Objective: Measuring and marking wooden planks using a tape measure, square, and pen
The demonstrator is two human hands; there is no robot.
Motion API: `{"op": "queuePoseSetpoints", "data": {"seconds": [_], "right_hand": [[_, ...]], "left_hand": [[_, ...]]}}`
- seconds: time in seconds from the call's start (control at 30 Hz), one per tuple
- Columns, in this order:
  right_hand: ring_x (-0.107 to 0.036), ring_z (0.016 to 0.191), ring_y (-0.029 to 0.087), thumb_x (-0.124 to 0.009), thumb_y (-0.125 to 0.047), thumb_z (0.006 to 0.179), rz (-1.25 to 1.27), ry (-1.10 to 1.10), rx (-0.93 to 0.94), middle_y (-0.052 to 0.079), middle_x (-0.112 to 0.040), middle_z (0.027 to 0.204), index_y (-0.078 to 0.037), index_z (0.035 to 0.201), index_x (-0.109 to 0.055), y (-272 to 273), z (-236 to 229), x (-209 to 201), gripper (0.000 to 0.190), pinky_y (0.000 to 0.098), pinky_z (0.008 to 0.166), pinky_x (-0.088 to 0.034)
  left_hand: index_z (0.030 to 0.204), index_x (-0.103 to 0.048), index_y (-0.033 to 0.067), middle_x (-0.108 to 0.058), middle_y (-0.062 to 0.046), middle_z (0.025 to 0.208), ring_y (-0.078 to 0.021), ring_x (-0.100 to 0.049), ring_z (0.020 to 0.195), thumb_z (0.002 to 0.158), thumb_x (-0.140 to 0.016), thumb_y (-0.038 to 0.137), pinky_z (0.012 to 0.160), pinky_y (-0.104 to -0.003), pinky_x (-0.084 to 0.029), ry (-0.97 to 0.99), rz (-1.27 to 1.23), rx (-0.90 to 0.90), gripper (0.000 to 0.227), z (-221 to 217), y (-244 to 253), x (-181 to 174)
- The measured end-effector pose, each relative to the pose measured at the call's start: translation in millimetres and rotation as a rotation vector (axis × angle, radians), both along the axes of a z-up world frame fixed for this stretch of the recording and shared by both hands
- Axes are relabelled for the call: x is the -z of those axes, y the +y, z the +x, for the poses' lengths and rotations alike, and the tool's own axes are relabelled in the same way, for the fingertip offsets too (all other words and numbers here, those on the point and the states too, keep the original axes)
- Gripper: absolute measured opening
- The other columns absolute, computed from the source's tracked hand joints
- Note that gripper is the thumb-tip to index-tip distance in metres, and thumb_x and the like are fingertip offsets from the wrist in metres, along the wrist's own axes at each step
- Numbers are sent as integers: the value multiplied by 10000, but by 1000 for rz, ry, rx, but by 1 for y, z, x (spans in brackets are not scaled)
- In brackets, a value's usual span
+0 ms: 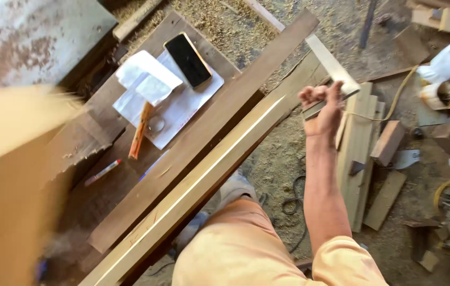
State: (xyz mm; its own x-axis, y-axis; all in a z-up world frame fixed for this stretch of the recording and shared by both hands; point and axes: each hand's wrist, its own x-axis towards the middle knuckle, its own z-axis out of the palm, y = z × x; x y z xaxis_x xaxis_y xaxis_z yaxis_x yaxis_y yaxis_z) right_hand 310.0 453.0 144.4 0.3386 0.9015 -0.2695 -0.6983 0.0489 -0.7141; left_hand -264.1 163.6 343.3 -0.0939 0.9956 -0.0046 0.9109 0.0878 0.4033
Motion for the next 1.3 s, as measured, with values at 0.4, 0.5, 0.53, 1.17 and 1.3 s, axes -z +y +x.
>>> {"op": "queuePoseSetpoints", "data": {"seconds": [0.4, 0.5, 0.53, 1.17, 1.3], "right_hand": [[-728, 1104, 325, -630, -292, 1061, 141, -547, -322, 252, -709, 1241, -175, 635, -411, -20, -5, -6, 494, 337, 893, -590], [-656, 764, 59, -802, -87, 892, 110, -767, -412, 136, -723, 1292, -158, 650, -400, -22, 1, 39, 475, 164, 608, -434], [-656, 764, 59, -802, -87, 892, 98, -767, -406, 136, -723, 1292, -158, 650, -400, -21, 2, 32, 475, 164, 608, -434], [-604, 1295, 295, -783, -103, 943, 170, -726, -448, 205, -656, 1395, -118, 678, -389, -26, 10, 67, 475, 292, 945, -475], [-668, 1211, 164, -708, -117, 963, 232, -779, -468, 311, -508, 1485, -110, 740, -394, -27, 12, 53, 385, 162, 492, -380]], "left_hand": [[1627, -316, 346, -601, 30, 707, -199, -666, 619, 797, -664, 472, 562, -366, -574, 408, -74, 537, 909, 191, 147, 130], [1619, -340, 312, -603, -44, 715, -297, -673, 628, 839, -658, 439, 560, -442, -577, 246, -126, 568, 852, 217, 166, 149], [1619, -340, 312, -603, -44, 715, -297, -673, 628, 839, -658, 439, 560, -442, -577, 243, -133, 578, 852, 222, 171, 155], [1612, -313, 355, -682, -84, 853, -349, -725, 829, 931, -500, 480, 758, -489, -595, 90, -574, 590, 717, 270, 207, 120], [1583, -343, 147, -630, -62, 890, -202, -624, 700, 784, -423, 901, 610, -420, -537, 198, -689, 485, 1102, 275, 188, 119]]}}
